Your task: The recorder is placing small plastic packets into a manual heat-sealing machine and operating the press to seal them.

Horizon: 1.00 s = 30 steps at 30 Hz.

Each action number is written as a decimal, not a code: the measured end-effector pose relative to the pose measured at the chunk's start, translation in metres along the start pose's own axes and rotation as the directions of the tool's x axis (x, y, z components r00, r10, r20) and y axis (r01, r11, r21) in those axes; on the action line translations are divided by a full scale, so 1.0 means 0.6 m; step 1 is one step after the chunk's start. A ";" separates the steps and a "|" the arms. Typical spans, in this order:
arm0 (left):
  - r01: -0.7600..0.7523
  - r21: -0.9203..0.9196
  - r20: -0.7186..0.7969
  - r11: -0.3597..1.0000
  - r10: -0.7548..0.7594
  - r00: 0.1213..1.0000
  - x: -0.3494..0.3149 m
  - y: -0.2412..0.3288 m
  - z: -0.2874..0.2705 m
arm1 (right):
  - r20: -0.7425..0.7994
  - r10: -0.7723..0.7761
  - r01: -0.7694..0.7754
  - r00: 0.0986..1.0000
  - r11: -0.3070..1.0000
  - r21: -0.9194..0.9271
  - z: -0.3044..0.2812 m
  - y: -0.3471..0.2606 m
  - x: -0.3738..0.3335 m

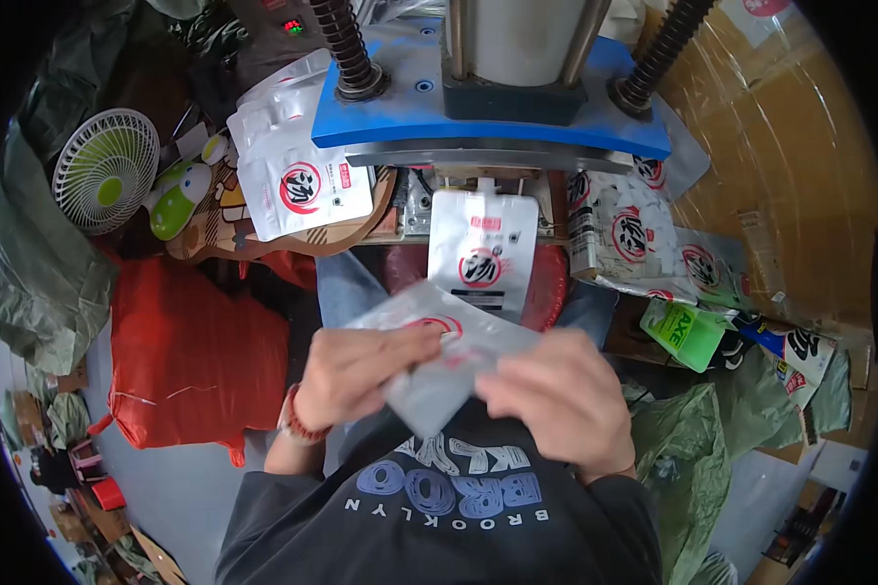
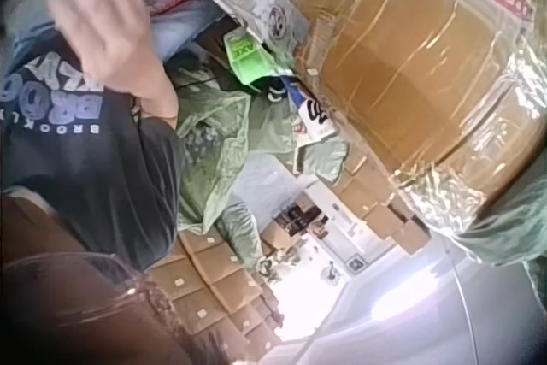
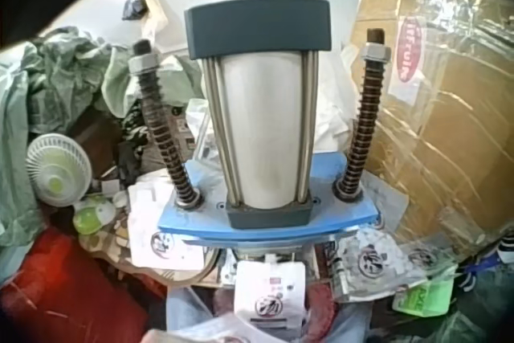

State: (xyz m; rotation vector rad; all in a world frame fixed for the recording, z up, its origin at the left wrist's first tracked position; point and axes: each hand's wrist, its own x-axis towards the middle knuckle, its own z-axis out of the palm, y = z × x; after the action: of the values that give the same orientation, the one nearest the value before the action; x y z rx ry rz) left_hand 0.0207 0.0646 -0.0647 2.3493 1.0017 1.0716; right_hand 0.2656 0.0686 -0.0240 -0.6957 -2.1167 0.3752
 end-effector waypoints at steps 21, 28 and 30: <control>0.500 0.504 -0.425 0.705 -0.302 0.854 0.036 -0.214 0.046 | -0.127 0.549 -0.536 0.826 0.696 -0.478 -0.007 0.329 -0.135; 0.485 0.353 -0.280 0.800 -0.404 0.871 -0.067 -0.202 -0.003 | -0.500 0.608 -0.685 0.616 0.727 0.040 -0.043 0.154 -0.049; 0.528 0.270 -0.357 0.805 -0.426 0.832 -0.065 -0.160 -0.003 | -0.498 0.273 -0.340 0.823 0.939 -0.047 -0.038 0.091 -0.035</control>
State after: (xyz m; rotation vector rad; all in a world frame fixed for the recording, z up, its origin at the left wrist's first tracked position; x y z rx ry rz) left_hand -0.0420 0.1012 -0.1388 2.0268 1.9287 1.0931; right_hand 0.3125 0.1002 -0.0510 -1.0954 -1.5579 0.1996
